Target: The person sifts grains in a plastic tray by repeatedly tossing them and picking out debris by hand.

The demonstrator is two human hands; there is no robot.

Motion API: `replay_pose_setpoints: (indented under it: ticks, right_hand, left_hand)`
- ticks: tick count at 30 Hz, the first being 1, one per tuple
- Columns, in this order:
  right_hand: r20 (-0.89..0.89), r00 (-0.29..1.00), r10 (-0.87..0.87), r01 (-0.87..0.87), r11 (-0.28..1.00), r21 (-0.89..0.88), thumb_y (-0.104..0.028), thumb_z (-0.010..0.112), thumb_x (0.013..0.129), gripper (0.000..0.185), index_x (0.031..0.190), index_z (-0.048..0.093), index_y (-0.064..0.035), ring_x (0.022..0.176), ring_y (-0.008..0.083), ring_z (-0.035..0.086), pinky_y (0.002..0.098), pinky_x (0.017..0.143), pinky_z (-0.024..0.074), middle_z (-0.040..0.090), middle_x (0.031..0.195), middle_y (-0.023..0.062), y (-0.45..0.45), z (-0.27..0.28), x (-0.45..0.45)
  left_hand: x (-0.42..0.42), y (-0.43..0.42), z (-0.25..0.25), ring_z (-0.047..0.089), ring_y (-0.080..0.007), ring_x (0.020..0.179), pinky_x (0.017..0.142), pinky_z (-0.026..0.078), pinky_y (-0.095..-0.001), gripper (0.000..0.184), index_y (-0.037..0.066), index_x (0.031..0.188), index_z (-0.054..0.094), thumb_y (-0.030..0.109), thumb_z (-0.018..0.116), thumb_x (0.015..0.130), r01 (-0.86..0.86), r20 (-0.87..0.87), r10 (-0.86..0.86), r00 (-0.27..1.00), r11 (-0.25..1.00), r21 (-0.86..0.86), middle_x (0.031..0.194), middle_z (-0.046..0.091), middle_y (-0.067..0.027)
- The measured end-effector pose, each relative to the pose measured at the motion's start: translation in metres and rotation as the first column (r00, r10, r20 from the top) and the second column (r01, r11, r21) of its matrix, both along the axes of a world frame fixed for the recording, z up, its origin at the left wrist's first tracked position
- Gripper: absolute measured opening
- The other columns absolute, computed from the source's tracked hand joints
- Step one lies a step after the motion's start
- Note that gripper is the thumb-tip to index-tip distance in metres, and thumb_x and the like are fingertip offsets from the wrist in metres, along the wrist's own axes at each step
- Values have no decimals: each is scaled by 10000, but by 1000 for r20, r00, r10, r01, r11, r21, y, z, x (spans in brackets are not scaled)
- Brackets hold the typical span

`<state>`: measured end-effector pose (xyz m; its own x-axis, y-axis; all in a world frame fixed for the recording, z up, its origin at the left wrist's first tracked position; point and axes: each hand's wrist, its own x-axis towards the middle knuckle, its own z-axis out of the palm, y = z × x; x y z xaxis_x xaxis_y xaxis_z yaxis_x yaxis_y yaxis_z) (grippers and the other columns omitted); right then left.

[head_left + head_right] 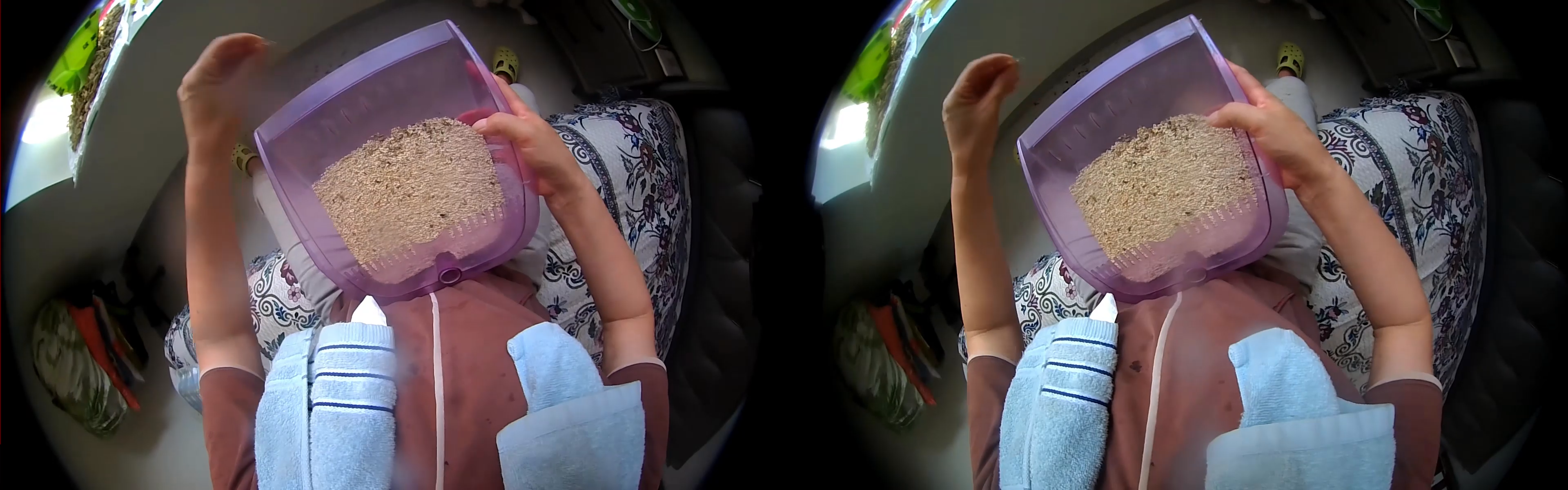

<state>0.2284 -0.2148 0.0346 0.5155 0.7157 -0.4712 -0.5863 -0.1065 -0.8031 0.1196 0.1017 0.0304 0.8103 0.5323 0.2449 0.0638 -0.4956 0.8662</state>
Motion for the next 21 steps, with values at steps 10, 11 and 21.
replay_pose_setpoints:
  ticks: [10, 11, 21]
  right_hand:
    - [31, 999, 14, -13, 1000, -25, -74, 581, 815, 694, 1467, 361, -157, 982, 151, 583, 272, 898, 477, 583, 1082, 92, 1, -5, 2]
    - [33, 999, 14, -14, 1000, -19, -73, 582, 814, 693, 1466, 363, -157, 982, 150, 584, 272, 899, 477, 585, 1081, 91, 1, -5, 2]
    - [28, 1000, 0, 0, 1000, -16, -66, 586, 812, 690, 1462, 366, -148, 986, 149, 588, 269, 898, 480, 590, 1082, 89, -1, -4, 2]
  left_hand:
    - [-21, -94, -8, 661, -204, 783, 664, 529, -302, 103, 86, 887, 695, 108, 733, 794, 471, -343, -346, 873, 778, 416, 905, 647, -44]
    - [-21, -96, -12, 658, -218, 779, 670, 530, -313, 106, 88, 886, 694, 117, 733, 791, 468, -345, -338, 876, 768, 437, 901, 645, -47]
    - [-13, -95, -20, 618, -263, 808, 701, 514, -349, 92, 75, 885, 647, 122, 686, 817, 542, -411, -357, 839, 615, 572, 851, 606, -67]
